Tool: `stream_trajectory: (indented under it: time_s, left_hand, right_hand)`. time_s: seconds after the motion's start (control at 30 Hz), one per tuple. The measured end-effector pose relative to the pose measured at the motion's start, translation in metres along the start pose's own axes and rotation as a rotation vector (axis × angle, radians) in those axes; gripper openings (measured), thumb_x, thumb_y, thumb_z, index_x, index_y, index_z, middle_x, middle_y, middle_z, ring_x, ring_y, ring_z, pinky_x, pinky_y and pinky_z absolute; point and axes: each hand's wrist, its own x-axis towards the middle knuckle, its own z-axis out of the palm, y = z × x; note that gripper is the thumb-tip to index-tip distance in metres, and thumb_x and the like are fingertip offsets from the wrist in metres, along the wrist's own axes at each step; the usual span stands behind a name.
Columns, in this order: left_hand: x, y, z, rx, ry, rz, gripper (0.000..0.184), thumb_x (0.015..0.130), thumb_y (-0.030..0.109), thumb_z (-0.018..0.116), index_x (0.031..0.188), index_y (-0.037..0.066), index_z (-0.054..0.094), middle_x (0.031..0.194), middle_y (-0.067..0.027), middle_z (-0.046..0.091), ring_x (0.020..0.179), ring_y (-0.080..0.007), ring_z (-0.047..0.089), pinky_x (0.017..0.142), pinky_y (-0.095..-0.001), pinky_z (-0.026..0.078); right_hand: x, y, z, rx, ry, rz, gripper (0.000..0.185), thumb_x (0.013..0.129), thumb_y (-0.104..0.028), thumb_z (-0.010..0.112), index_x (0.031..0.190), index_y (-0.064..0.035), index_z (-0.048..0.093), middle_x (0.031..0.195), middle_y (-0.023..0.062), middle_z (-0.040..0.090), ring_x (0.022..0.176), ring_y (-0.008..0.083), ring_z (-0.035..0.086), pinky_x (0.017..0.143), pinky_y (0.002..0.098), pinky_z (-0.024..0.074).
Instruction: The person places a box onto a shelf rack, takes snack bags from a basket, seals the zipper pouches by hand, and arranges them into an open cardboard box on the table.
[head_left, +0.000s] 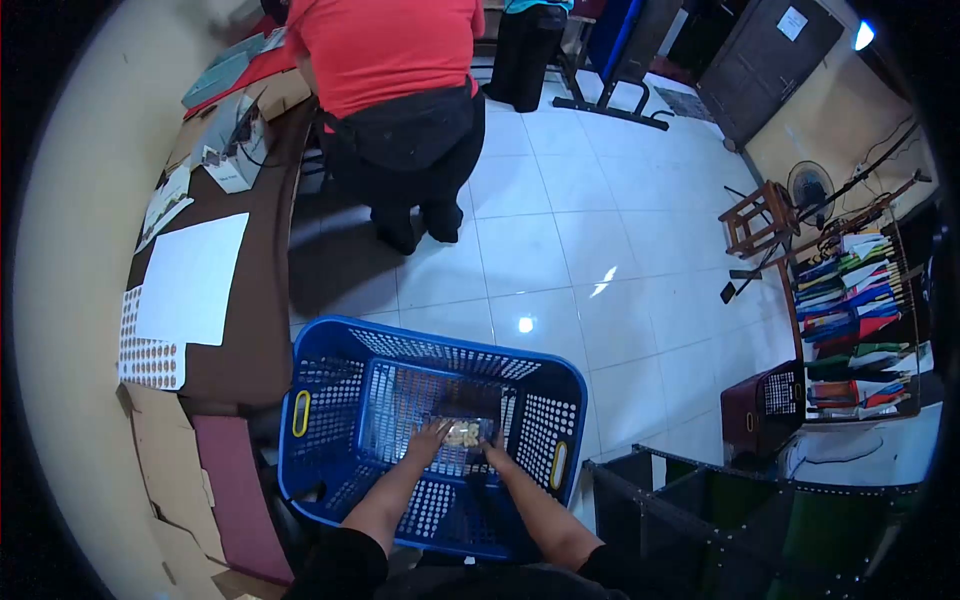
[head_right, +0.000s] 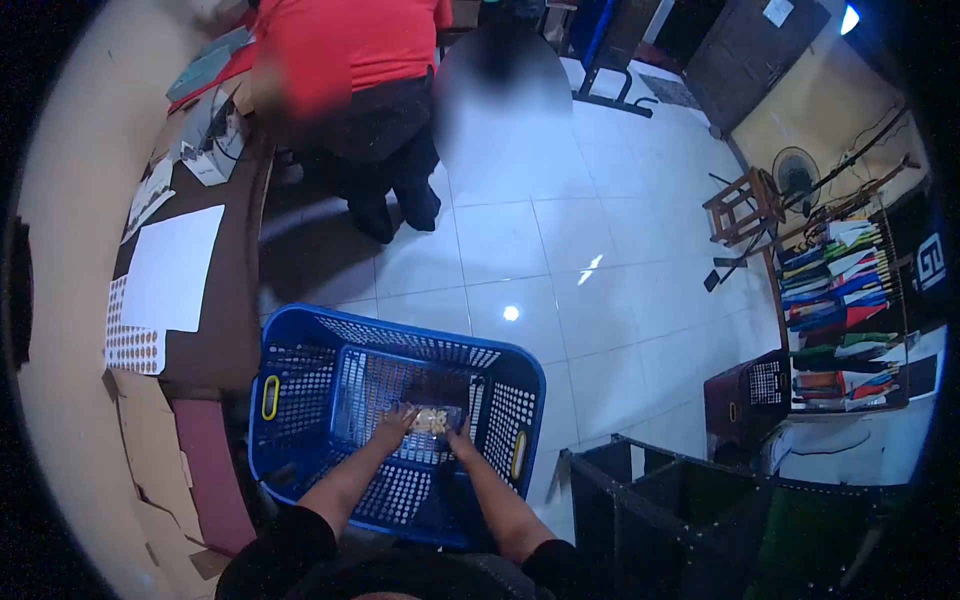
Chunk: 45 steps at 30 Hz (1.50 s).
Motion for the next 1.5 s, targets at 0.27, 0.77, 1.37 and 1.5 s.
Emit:
stream_trajectory:
  time_s: [0.27, 0.77, 1.37, 1.5]
  left_hand:
    - [0.002, 0.017, 0.015, -0.004, 0.014, -0.268, 0.068, 0.084, 0.018, 0.055, 0.143, 0.021, 0.021, 0.141, -0.0082, 0.03, 0.131, -0.0368, 0.026, 0.104, -0.0645, 0.014]
    - [-0.112, 0.044, -0.098, -1.315, 0.984, -0.153, 0.052, 0.082, 0.033, 0.066, 0.117, 0.001, 0.046, 0.109, -0.0173, 0.058, 0.1, -0.0267, 0.057, 0.087, -0.0353, 0.043]
    - [-0.482, 0.051, -0.075, -1.419, 1.525, -0.229, 0.039, 0.088, 0.022, 0.062, 0.116, 0.0, 0.046, 0.102, -0.0077, 0.061, 0.091, -0.0126, 0.058, 0.078, -0.0275, 0.047]
    - [-0.53, 0.06, -0.03, -1.432, 1.625, -0.308, 0.04, 0.088, 0.019, 0.061, 0.117, 0.001, 0.041, 0.108, -0.0092, 0.058, 0.097, -0.014, 0.056, 0.081, -0.0284, 0.046]
  right_hand:
    - [-0.026, -0.042, 0.006, 0.101, -0.057, 0.433, 0.089, 0.086, -0.047, 0.054, 0.146, -0.0138, -0.003, 0.134, 0.0136, 0.041, 0.121, 0.0309, 0.042, 0.1, 0.0486, 0.0305]
    - [-0.083, -0.14, 0.062, 0.134, -0.338, -0.175, 0.056, 0.095, -0.048, 0.029, 0.134, -0.0097, 0.039, 0.113, 0.0094, 0.056, 0.1, 0.0184, 0.051, 0.093, 0.0373, 0.0388]
    - [-0.357, -0.149, 0.26, -0.345, -1.105, -0.555, 0.026, 0.092, -0.018, 0.054, 0.111, 0.0001, 0.055, 0.099, 0.0014, 0.056, 0.092, 0.0084, 0.051, 0.082, 0.0235, 0.041]
    - [-0.393, -0.116, 0.284, -0.405, -1.203, -0.439, 0.025, 0.089, -0.016, 0.059, 0.109, -0.001, 0.055, 0.09, -0.0005, 0.058, 0.084, 0.0058, 0.052, 0.075, 0.0221, 0.0424]
